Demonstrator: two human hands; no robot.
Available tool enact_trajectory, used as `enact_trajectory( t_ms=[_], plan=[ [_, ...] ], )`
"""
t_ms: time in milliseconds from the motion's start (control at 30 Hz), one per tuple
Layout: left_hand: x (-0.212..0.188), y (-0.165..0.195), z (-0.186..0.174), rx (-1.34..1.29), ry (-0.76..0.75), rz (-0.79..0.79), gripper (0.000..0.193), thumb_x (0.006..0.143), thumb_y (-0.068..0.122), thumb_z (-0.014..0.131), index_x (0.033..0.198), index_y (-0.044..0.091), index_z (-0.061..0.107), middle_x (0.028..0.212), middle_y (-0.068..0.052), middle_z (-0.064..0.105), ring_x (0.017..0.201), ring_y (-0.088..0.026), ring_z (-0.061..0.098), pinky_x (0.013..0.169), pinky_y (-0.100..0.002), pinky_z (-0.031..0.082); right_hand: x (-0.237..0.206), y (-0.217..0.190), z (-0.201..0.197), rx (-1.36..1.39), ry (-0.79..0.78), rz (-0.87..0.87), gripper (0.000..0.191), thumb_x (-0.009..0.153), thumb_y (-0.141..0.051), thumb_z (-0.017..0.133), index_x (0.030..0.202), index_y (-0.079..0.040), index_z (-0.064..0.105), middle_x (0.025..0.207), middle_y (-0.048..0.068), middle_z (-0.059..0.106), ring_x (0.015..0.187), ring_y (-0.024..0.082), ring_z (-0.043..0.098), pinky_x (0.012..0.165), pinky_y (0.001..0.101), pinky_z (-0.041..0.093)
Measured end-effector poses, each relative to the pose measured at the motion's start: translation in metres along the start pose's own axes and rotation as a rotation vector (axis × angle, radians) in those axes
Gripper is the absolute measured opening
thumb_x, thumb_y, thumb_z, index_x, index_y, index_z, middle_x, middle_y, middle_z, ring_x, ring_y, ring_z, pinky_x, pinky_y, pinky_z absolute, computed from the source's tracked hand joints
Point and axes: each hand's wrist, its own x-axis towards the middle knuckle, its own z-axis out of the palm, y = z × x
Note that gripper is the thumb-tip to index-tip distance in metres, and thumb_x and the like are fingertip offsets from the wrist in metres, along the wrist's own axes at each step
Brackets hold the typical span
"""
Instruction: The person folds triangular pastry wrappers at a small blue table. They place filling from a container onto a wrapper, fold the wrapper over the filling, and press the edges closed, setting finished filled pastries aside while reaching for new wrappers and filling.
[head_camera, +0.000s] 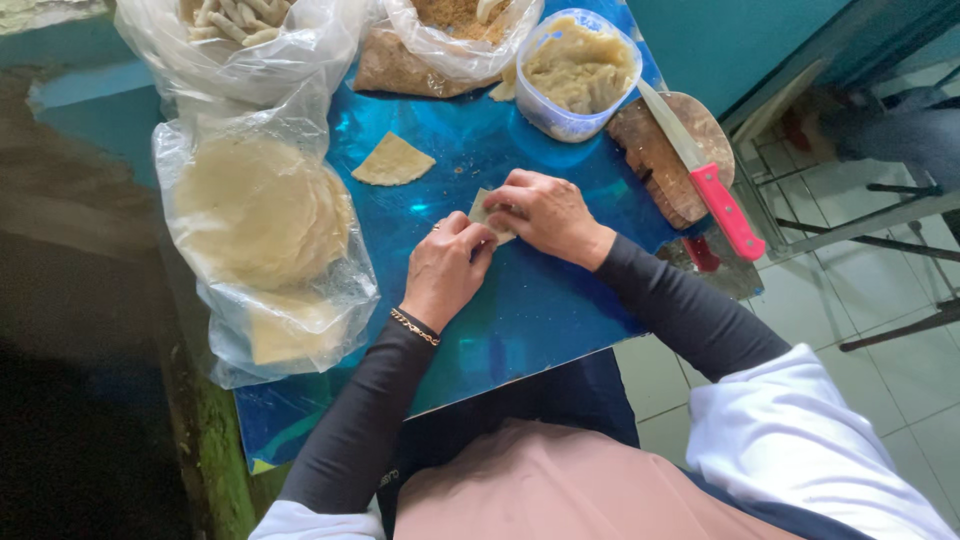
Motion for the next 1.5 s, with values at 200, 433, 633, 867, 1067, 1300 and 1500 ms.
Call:
enact_trajectory(
  t_ms=[200,433,633,867,1067,1300,1500],
  plan=[
    [-0.004,0.003,0.002,0.011,0.021,0.044,0.009,0.087,0.012,0.074,0.089,0.011,0.066,0.09,-0.009,0.061,0.086,-0.032,0.065,0.072,-0.043,0.053,-0.003,0.0,0.004,0.045,-0.01,-0.027,0.009,0.09,-0.016,0.072,0.092,-0.009,0.066,0.095,0.009,0.064,0.087,0.032,0.067,0.073,0.0411,0.053],
    [-0.006,0.008,0.007,0.053,0.083,0.071,0.009,0.088,0.01,0.073,0.09,0.011,0.065,0.09,-0.008,0.059,0.088,-0.029,0.064,0.073,-0.041,0.053,-0.008,-0.003,0.003,0.034,0.007,-0.035,0.008,0.096,-0.008,0.065,0.099,-0.006,0.059,0.093,0.01,0.066,0.091,0.032,0.068,0.077,0.0426,0.053],
    [-0.009,0.011,0.009,0.105,0.098,0.087,0.008,0.088,0.012,0.073,0.093,0.011,0.066,0.092,-0.007,0.06,0.088,-0.028,0.063,0.072,-0.042,0.052,-0.014,-0.009,-0.002,0.148,-0.003,0.026,0.017,0.093,-0.009,0.069,0.108,-0.005,0.063,0.094,0.011,0.071,0.087,0.032,0.071,0.074,0.0401,0.055],
    [-0.013,0.015,0.007,0.155,0.095,0.127,0.007,0.092,0.009,0.07,0.097,0.011,0.066,0.095,-0.006,0.061,0.092,-0.027,0.064,0.077,-0.04,0.05,-0.019,-0.014,-0.008,0.312,-0.031,0.101,0.023,0.093,-0.007,0.069,0.116,-0.007,0.069,0.097,0.011,0.074,0.085,0.023,0.075,0.073,0.0341,0.058],
    [-0.025,0.02,0.003,0.303,0.019,0.326,0.022,0.086,0.007,0.064,0.108,0.005,0.064,0.102,-0.008,0.06,0.1,-0.025,0.062,0.087,-0.038,0.049,-0.041,-0.026,-0.015,0.423,-0.031,0.18,0.025,0.093,-0.006,0.07,0.118,-0.006,0.068,0.097,0.01,0.074,0.084,0.019,0.074,0.072,0.0317,0.058],
    [-0.04,0.033,-0.003,0.382,-0.024,0.47,0.022,0.087,0.011,0.064,0.108,0.004,0.064,0.102,-0.008,0.059,0.1,-0.024,0.062,0.092,-0.039,0.05,-0.075,-0.041,-0.015,0.294,0.073,0.173,0.024,0.091,-0.009,0.076,0.113,-0.006,0.071,0.093,0.011,0.071,0.072,0.02,0.069,0.067,0.0317,0.056],
    [-0.043,0.036,-0.009,0.139,-0.035,0.341,0.021,0.086,0.007,0.068,0.107,0.009,0.065,0.102,-0.006,0.063,0.098,-0.025,0.064,0.09,-0.04,0.049,-0.092,-0.048,-0.012,0.136,0.125,0.007,0.019,0.092,-0.012,0.077,0.11,-0.009,0.071,0.095,0.007,0.073,0.084,0.026,0.069,0.074,0.0365,0.055]
  ],
)
